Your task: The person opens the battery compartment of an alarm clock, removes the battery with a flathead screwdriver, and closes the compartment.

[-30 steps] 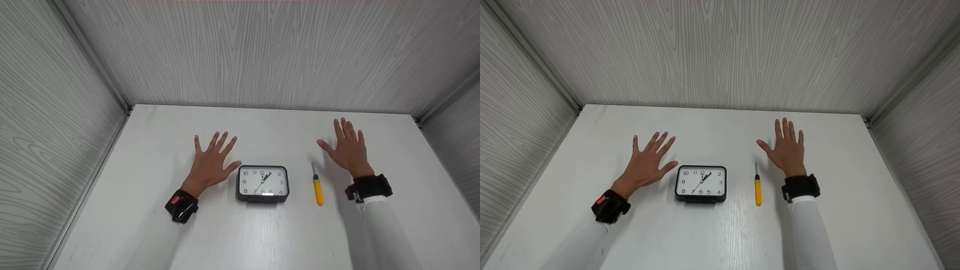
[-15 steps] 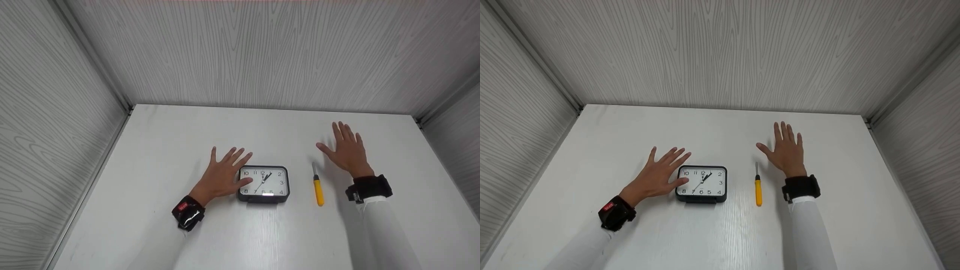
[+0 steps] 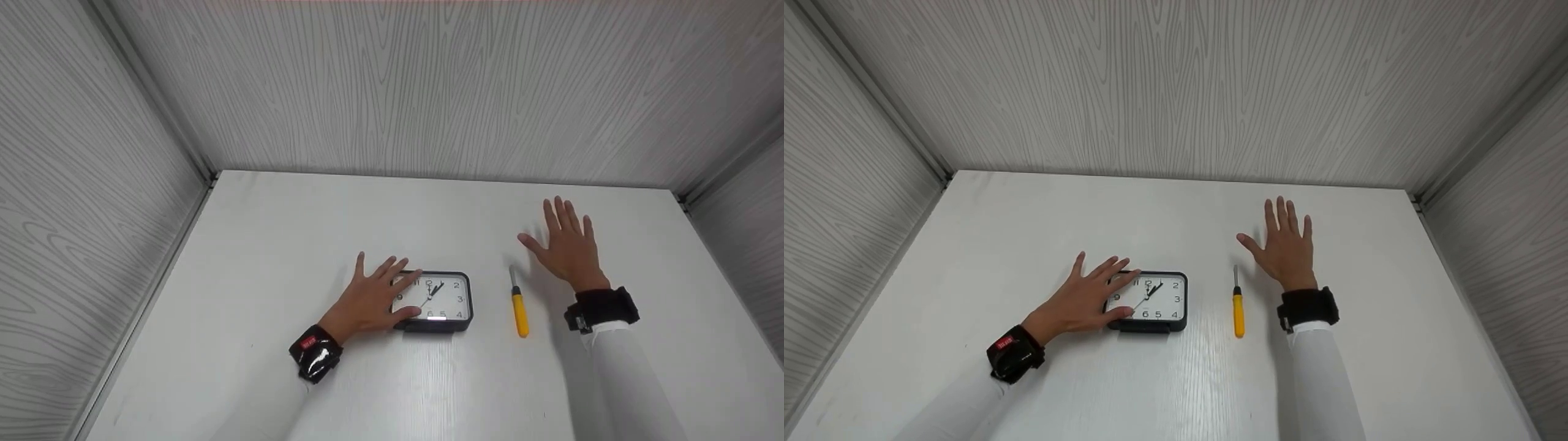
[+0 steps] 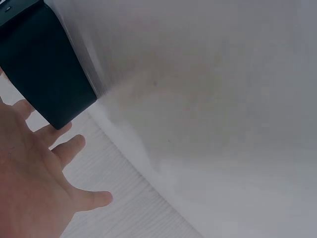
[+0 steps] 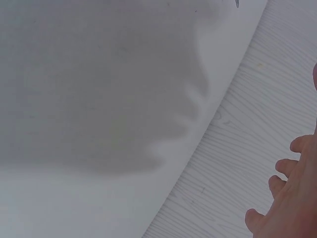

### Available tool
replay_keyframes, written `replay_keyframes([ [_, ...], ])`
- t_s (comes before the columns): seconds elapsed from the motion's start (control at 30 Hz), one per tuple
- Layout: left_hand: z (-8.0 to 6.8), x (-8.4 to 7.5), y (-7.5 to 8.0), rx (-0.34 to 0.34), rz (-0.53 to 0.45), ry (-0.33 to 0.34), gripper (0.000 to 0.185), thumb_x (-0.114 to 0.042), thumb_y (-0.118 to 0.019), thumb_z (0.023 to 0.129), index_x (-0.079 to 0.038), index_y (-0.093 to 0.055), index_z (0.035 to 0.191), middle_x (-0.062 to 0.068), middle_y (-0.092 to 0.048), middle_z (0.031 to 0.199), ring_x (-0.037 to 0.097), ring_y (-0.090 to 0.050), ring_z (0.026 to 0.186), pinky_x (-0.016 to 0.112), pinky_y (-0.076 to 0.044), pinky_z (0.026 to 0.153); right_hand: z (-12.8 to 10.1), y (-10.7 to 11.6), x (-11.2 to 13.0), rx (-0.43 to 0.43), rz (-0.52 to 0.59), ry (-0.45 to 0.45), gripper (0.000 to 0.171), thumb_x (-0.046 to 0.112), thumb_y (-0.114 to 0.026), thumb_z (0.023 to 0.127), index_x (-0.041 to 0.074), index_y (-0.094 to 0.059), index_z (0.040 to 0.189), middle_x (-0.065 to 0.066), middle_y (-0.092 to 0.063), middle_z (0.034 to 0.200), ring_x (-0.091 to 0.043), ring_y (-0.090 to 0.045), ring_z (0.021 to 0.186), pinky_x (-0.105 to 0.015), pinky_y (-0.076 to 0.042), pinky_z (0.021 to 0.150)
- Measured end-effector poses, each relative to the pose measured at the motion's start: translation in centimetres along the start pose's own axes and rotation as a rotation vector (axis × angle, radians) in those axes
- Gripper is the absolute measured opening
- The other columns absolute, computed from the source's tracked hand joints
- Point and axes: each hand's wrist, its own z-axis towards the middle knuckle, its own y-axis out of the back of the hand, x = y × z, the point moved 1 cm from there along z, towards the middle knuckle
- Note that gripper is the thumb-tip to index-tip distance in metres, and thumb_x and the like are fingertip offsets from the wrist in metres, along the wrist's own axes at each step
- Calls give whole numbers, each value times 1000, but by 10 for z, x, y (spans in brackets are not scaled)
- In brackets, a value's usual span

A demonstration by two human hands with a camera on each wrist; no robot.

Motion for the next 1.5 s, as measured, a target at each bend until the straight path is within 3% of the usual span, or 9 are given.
replay_keyframes([
  [0.13,1,-4,0,16,-20,-12,82,-82,-24,86,-36,-21,155,1,-26,162,23,-22,150,71,-6,113,0,-2,-2,-6,-1,0,93,69,-39,92,6,-14,156,-20,-11,162,-38,-8,151,-65,-4,117],
  [0.27,0,-7,3,30,-44,-21,89,-86,-28,82,-36,-20,155,3,-29,160,23,-29,148,69,-9,114,2,-2,-3,6,2,-2,94,70,-38,92,7,-12,156,-19,-10,163,-38,-7,151,-65,-3,117],
  [0.4,-1,-8,3,38,-65,-30,95,-89,-29,77,-36,-19,155,6,-33,158,23,-37,142,66,-19,113,3,-3,0,22,3,-1,95,71,-37,92,8,-9,157,-18,-8,163,-38,-6,151,-64,-2,117],
  [0.5,0,-9,4,42,-97,-41,98,-90,-32,76,-35,-18,156,8,-30,158,26,-36,141,60,-31,110,4,-2,1,25,4,1,95,71,-37,92,8,-9,157,-18,-8,163,-37,-5,151,-64,-2,118],
  [0.63,1,-12,4,56,-130,-41,101,-88,-38,76,-31,-17,156,8,-25,160,27,-31,144,54,-37,108,6,0,3,27,6,6,94,71,-37,92,8,-10,157,-19,-8,163,-38,-5,151,-64,-2,118],
  [0.8,8,-20,3,63,-123,-64,104,-87,-41,76,-26,-19,157,8,-24,160,24,-27,146,51,-37,109,2,0,1,32,3,-2,95,70,-41,91,6,-12,156,-20,-10,163,-40,-8,150,-66,-4,117],
  [1.0,15,-30,0,52,-78,-73,107,-89,-46,71,-30,-18,156,6,-25,160,22,-27,146,46,-34,110,1,-2,-1,30,-1,5,95,70,-40,91,6,-14,156,-21,-12,162,-41,-11,150,-66,-6,116],
  [1.5,27,-49,6,14,-41,-127,101,-78,-55,76,-32,-16,156,8,-35,153,24,-35,139,56,-30,112,-3,3,-4,8,16,-5,94,69,-42,91,6,-14,156,-21,-12,162,-41,-10,150,-66,-5,116],
])
